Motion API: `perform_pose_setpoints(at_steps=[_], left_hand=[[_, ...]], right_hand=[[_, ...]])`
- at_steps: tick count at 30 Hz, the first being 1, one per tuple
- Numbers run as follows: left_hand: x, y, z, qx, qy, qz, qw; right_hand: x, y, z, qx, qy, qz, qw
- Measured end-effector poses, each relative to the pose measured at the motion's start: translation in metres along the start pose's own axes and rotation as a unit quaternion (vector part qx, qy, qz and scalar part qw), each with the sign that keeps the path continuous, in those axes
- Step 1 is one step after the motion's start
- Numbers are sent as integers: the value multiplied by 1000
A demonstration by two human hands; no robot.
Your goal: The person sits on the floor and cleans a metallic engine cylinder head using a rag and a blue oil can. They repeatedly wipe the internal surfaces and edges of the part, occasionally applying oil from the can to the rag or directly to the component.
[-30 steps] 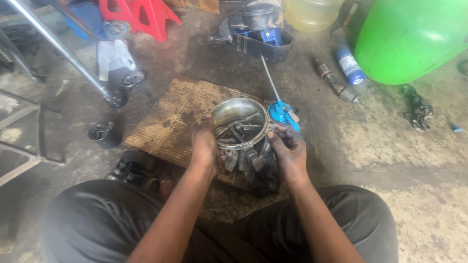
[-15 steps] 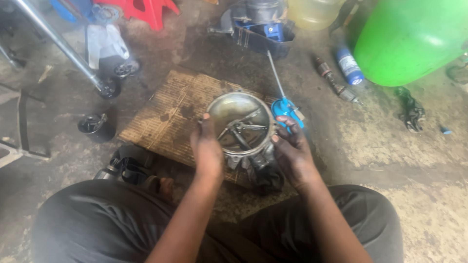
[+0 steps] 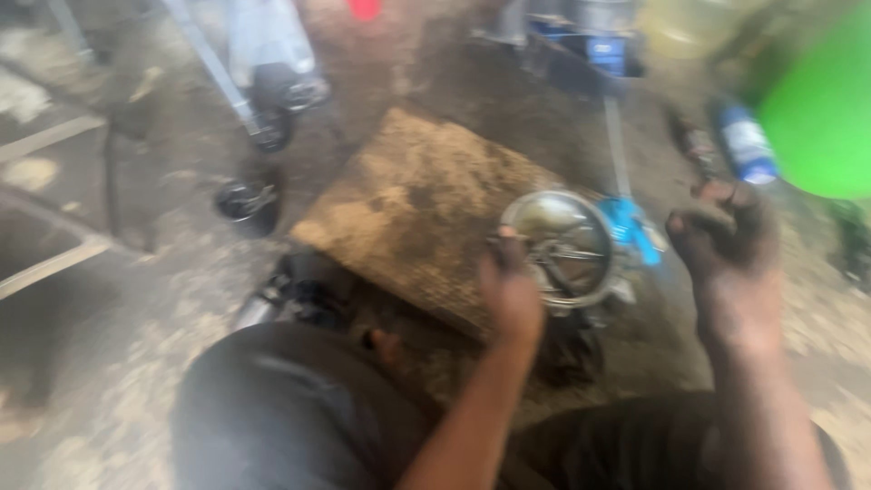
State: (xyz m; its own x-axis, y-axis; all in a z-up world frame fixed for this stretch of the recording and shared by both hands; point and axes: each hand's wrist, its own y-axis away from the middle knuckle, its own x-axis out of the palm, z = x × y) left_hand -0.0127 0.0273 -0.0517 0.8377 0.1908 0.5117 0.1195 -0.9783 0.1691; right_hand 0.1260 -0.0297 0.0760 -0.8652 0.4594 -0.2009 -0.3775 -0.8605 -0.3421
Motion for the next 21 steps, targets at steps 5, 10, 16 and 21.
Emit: perform_pose_setpoints(at_steps=[5,10,16,21], left_hand=[[2,-13,-14,34,32,32,998],[-14,-11,-31,-46,-10,43,998],[-44,-42,-53,-92,-26,60,994],[-46,-27,-42,-132,-21,61,989]], right_hand=[[165,-48,42,-103,170,268,943],[373,-60,39,-121,239,447,853],[461,-56,-5,-60,349,497,793],[458,-54,-20,-20,254,494,831]])
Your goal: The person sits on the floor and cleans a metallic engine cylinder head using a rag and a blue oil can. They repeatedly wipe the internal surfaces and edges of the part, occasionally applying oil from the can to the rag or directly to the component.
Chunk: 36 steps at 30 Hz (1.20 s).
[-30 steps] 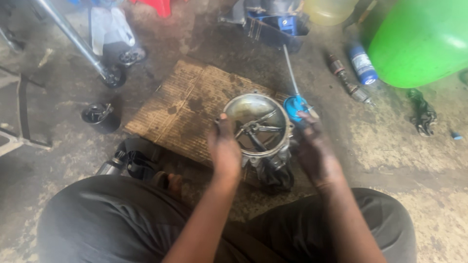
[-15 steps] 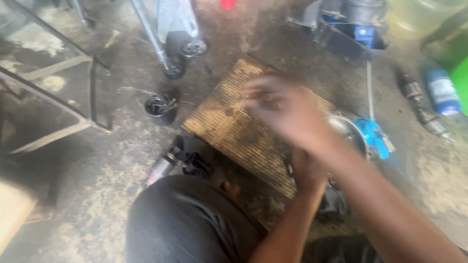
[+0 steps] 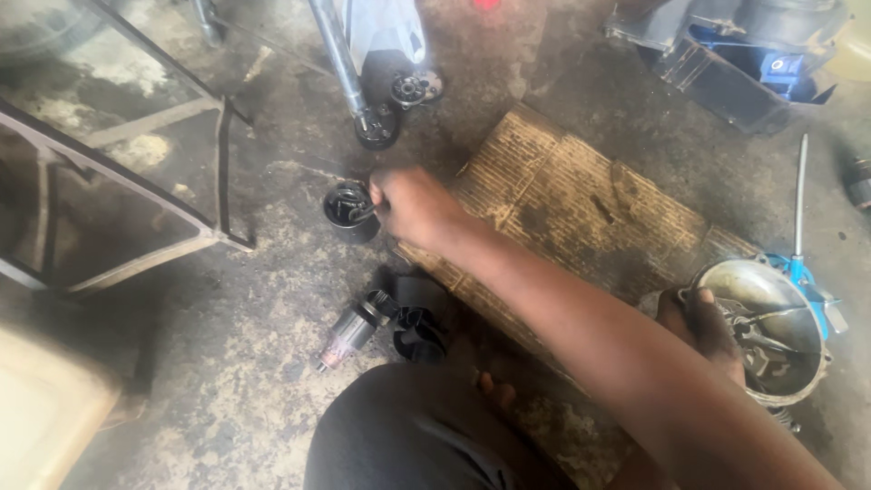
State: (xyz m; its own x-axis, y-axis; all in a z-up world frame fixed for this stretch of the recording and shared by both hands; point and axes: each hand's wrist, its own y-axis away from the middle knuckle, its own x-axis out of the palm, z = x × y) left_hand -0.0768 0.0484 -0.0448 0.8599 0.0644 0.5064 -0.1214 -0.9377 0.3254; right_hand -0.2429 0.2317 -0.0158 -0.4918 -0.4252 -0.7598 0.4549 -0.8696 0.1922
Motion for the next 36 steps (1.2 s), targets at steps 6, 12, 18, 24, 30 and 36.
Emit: perform_pose_setpoints(at_steps=[6,12,18,24,30,36], left_hand=[[2,18,-1,-15,-7,0,1000],[8,27,0,-30,-9,2,1000],[36,20,-14,-34,-12,-9,999],[47,-18,28,-63,-48,-108,991],[33,-59,77,77,-125,-159,976],[33,-22,46,-6,71,-103,992]], right_hand=[[-13,14,24,-10,-55,-22,998],[-55,11,29,-127,44,-135,982],[-124,81,-15,21,-168,-145,975],[-198,298,-111,74,-228,-341,909],[-140,457,-160,242,-254,-474,808],[-80,475,-230,170,-533,-443,700]])
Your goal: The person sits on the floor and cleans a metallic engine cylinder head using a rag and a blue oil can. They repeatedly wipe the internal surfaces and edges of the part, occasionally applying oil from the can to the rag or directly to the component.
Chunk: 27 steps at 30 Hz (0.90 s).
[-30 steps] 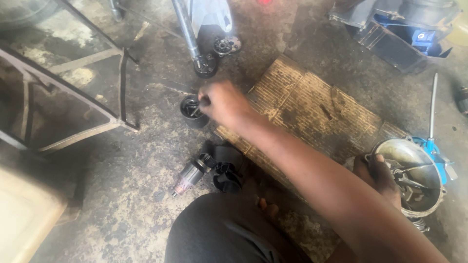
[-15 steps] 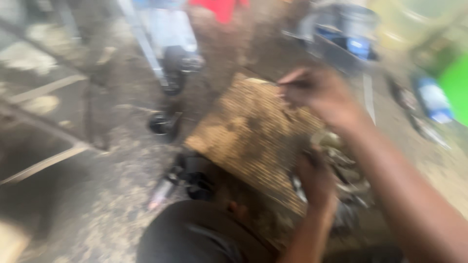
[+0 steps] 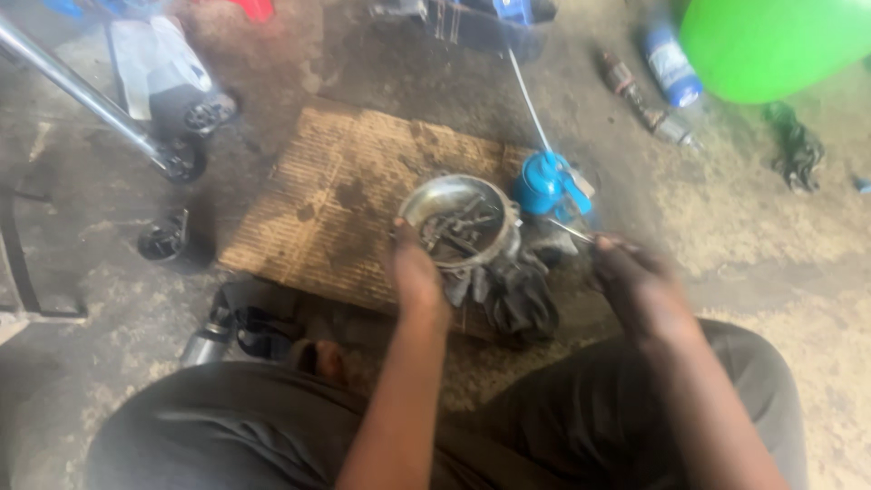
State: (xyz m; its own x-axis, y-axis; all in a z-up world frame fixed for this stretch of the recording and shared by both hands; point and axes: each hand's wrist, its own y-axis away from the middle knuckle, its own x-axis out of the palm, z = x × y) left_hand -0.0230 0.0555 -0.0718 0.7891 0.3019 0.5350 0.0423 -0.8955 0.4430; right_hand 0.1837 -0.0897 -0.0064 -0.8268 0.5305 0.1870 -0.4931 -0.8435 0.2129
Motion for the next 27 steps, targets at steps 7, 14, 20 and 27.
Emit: perform_pose_setpoints(at_steps=[7,14,20,27], left_hand=[[8,20,-18,-21,38,9,999],[14,34,-29,-53,26,3,998],[18,44,-36,-66,-3,-6,998],[17,43,-37,-62,-79,3,995]], right_hand=[[15,-2,-19,-139,322,-48,935],[23,4,-17,-172,314,-52,932],[26,8,-14,-243,326,-54,912],[20,7,-19,-199,334,-69,919]])
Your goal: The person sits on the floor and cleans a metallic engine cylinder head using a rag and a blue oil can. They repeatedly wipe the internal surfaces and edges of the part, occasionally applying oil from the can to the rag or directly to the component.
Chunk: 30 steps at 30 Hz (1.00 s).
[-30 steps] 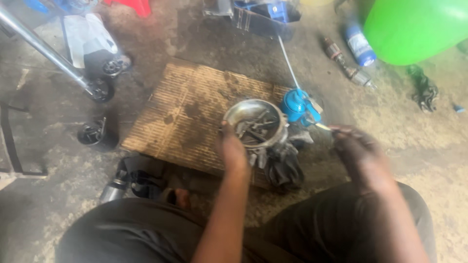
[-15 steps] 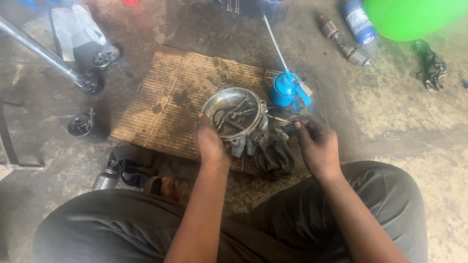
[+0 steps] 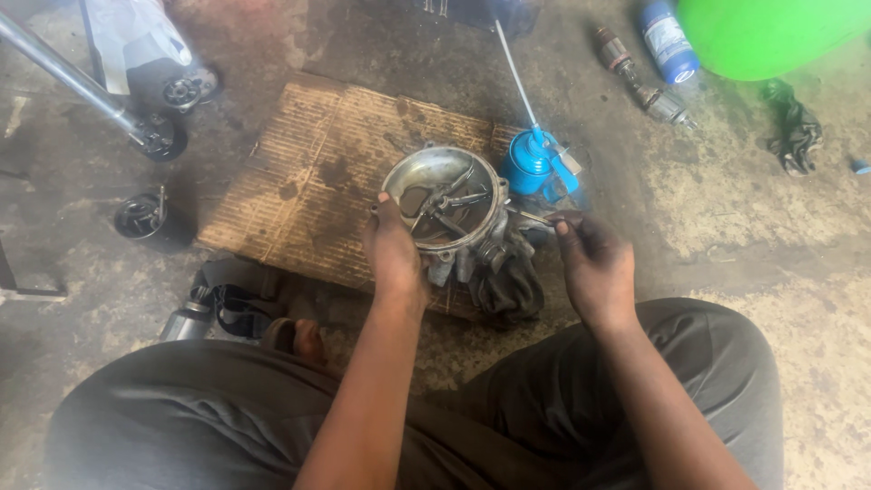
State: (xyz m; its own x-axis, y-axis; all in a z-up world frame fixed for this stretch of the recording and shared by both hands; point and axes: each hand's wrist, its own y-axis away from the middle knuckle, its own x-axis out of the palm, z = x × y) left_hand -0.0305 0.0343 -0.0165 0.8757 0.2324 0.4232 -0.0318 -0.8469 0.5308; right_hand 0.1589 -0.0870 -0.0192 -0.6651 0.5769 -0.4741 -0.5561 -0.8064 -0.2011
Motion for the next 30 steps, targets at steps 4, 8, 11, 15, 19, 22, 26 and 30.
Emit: perform_pose_setpoints(at_steps=[4,8,11,15,19,22,26,30], left_hand=[[-3,-8,2,74,-162,10,984],[-5,-13,-1,137,-208,39,968],[-7,-12,-8,141,-212,48,966],[-9,-11,-24,210,-226,87,947],[-9,-1,-47,301,-238,165,909],[-6,6,-53,187,-177,168,952],[-3,9,-43,98,-92,194,972],[-8,16,-38,88,15,259,962]], right_hand=[[-3,-1,-9,12,-14,0,1000],[2,1,-17,135,-174,33,975],[4,3,-22,190,-301,75,932],[2,3,-17,228,-345,118,902],[-3,4,0,205,-342,141,906],[-11,3,15,185,-337,140,912],[-22,6,24,182,-331,120,918],[-27,12,19,190,-351,111,910]])
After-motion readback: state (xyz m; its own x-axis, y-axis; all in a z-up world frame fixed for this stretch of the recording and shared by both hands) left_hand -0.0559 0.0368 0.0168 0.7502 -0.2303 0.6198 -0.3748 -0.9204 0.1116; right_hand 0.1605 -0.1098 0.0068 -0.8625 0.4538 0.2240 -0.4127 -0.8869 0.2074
